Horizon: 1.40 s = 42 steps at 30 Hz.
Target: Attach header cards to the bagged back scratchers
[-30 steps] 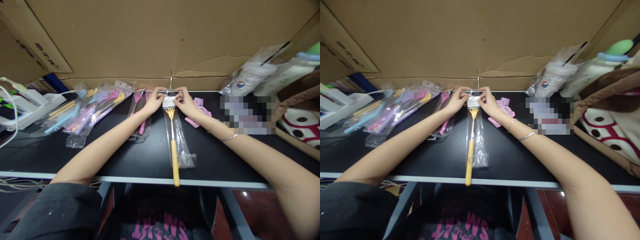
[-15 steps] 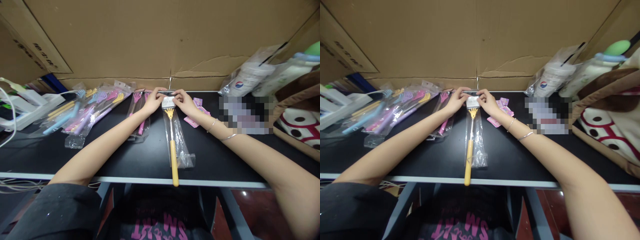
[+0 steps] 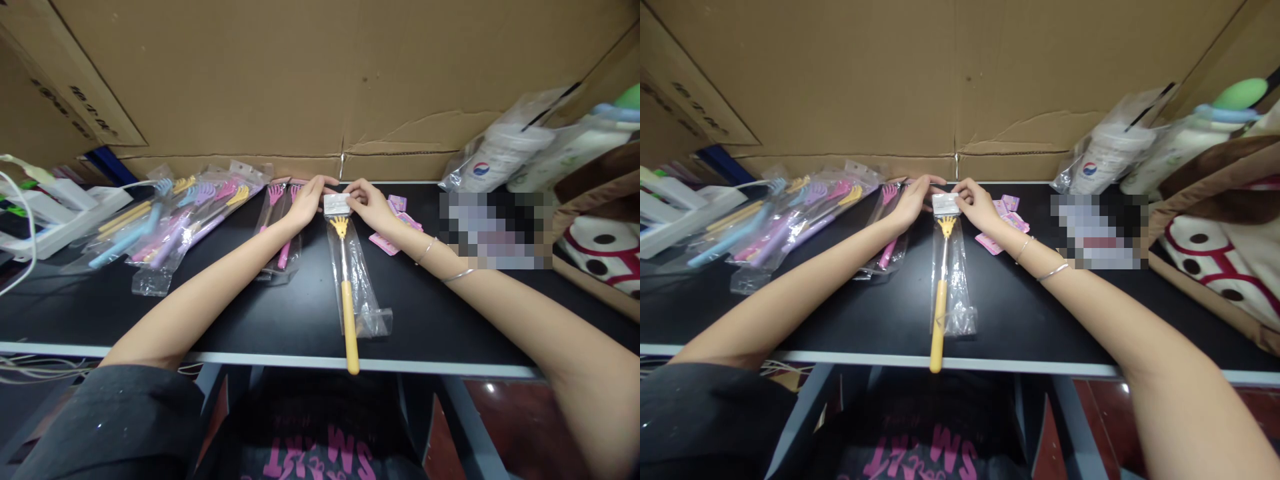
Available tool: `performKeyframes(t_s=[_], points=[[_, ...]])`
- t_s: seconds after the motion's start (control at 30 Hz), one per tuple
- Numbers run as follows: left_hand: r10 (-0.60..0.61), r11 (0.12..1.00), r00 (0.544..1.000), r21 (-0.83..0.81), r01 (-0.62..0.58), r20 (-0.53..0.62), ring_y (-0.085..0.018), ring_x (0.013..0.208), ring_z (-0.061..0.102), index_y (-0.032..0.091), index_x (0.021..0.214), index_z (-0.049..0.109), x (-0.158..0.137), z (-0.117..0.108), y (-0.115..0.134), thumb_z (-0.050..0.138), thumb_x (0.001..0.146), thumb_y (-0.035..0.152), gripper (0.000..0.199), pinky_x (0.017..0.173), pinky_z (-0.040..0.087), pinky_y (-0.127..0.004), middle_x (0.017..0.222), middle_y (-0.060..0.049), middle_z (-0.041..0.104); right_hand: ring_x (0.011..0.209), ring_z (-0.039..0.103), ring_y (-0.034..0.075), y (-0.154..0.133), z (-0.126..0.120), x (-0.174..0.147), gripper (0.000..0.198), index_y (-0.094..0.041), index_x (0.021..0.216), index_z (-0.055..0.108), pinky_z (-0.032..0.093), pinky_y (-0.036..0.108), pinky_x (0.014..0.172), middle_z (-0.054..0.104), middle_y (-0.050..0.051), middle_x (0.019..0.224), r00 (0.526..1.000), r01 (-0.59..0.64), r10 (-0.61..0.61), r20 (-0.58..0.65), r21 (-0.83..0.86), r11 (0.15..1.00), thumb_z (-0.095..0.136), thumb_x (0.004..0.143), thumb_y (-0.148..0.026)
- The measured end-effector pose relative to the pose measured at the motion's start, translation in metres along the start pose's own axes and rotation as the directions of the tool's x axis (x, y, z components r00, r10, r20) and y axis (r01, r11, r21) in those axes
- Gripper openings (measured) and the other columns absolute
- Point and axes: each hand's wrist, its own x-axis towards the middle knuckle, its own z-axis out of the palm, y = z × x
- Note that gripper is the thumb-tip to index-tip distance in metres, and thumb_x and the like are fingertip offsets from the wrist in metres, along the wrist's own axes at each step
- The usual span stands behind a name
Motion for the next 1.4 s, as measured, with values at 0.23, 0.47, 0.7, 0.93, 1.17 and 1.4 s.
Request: performKeyframes(t_s=[0.23,0.47,0.7,0.93,1.17,1.4], points=[[0.045,0.998,0.999,0.039,-0.046,0.031,-0.014,0.082,0.066,0.017,0.106,0.06,0.0,0.0,0.001,0.048,0.087,0.01,0.024,0.074,0.052,-0.025,0.092,-0.004,0.072,0.065,0.055,0.013,0.001,-0.001,0.001,0.013,-0.023,0.092,0.051,0.048,0.031,0.069,0.058,-0.002,0.075,1.0,-0.008,0.008,0.012,-0.011,1.0,0.06,0.084,-0.017],[0.055,0.998,0.998,0.022,-0.056,0.017,-0.013,0.079,0.065,0.015,0.105,0.059,0.0,0.002,0.001,0.049,0.085,0.006,0.024,0.077,0.051,-0.025,0.084,-0.002,0.071,0.066,0.054,0.014,-0.005,0.0,-0.001,0.013,-0.021,0.092,0.054,0.045,0.03,0.07,0.056,-0.002,0.073,1.0,-0.018,0.019,-0.016,0.007,1.0,0.052,0.086,-0.01],[0.083,0.996,0.996,0.015,-0.084,0.03,-0.011,0.082,0.066,0.017,0.102,0.06,0.001,0.002,0.0,0.049,0.082,0.003,0.027,0.077,0.051,-0.023,0.088,-0.002,0.071,0.066,0.054,0.015,-0.007,-0.001,-0.001,0.012,-0.022,0.089,0.056,0.044,0.031,0.071,0.054,-0.001,0.071,0.999,-0.01,0.01,-0.036,-0.013,1.0,0.045,0.094,-0.02],[0.12,0.993,0.991,-0.001,-0.12,0.053,-0.013,0.092,0.067,0.015,0.102,0.058,0.003,0.003,-0.002,0.05,0.074,-0.001,0.033,0.08,0.052,-0.024,0.102,-0.005,0.071,0.065,0.052,0.014,-0.002,0.0,0.0,0.007,-0.022,0.091,0.054,0.042,0.03,0.068,0.056,-0.001,0.073,1.0,-0.025,0.025,-0.007,-0.01,1.0,0.057,0.086,-0.018],[0.161,0.986,0.984,0.028,-0.164,0.073,-0.014,0.095,0.067,0.015,0.103,0.058,0.005,0.002,-0.009,0.05,0.07,-0.003,0.039,0.082,0.051,-0.025,0.105,-0.005,0.07,0.066,0.051,0.013,-0.001,-0.001,-0.001,0.016,-0.023,0.092,0.054,0.043,0.029,0.068,0.054,-0.003,0.073,1.0,-0.017,0.017,-0.001,-0.015,1.0,0.061,0.081,-0.014],[0.207,0.975,0.974,0.06,-0.213,0.09,-0.016,0.098,0.066,0.015,0.106,0.058,0.008,0.001,-0.013,0.056,0.072,0.004,0.035,0.087,0.05,-0.029,0.108,-0.007,0.07,0.063,0.049,0.011,-0.004,0.001,-0.001,0.022,-0.022,0.091,0.053,0.039,0.027,0.064,0.054,-0.004,0.073,1.0,-0.028,0.028,0.005,-0.028,0.999,0.063,0.077,-0.008]])
